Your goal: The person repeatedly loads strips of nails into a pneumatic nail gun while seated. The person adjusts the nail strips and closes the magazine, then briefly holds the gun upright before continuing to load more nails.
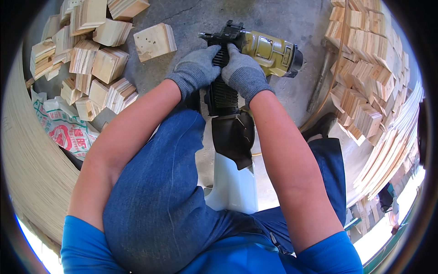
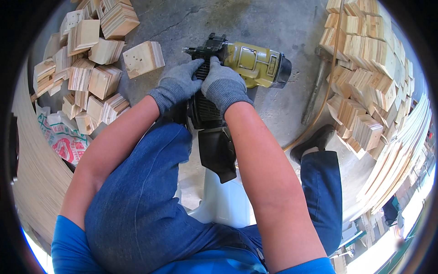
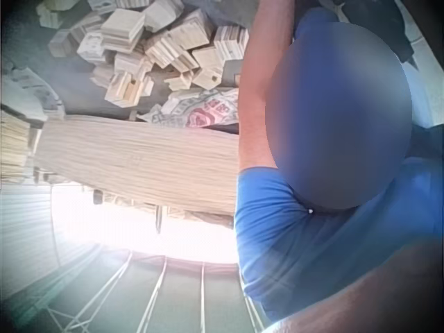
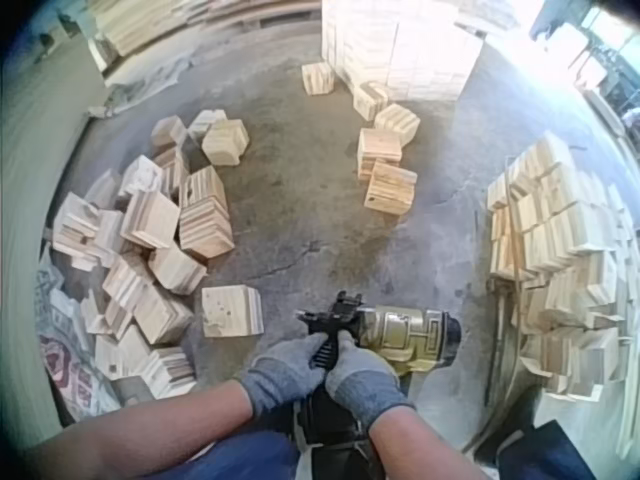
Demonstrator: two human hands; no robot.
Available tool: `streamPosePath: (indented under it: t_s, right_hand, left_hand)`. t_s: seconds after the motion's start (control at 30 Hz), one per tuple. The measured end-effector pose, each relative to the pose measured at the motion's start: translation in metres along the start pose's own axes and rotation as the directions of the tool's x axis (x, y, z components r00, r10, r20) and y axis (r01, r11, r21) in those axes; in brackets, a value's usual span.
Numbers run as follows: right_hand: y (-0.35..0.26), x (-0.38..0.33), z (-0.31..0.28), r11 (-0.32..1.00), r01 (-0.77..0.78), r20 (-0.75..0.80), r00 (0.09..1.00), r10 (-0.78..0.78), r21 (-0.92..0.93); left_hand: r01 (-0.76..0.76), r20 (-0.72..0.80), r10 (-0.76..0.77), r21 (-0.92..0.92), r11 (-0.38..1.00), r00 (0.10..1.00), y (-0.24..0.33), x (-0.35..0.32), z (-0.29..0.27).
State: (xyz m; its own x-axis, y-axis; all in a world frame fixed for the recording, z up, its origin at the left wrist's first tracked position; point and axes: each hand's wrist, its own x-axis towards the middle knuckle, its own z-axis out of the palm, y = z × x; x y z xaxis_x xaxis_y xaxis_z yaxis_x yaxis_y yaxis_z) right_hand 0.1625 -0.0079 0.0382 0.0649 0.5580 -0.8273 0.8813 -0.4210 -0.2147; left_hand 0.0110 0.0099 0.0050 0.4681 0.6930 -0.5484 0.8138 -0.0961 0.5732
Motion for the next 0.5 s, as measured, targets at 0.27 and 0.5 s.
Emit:
streamPosePath:
  t_s: [0.27, 0.5]
  right_hand:
    - [0.0032, -0.0014, -0.004, 1.0, 0.021, -0.009, 1.0, -0.021, -0.004]
    - [-0.0058, 0.0018, -0.0071, 1.0, 0.003, 0.013, 1.0, -0.003, -0.031]
  left_hand:
    - [-0.016, 0.106, -0.001, 0.159, 0.987, 0.994, -0.0002, 0.0073, -0.0111]
    - [-0.047, 0.093, 0.031, 0.173, 0.984, 0.995, -0.0037, 0.0087, -0.0052]
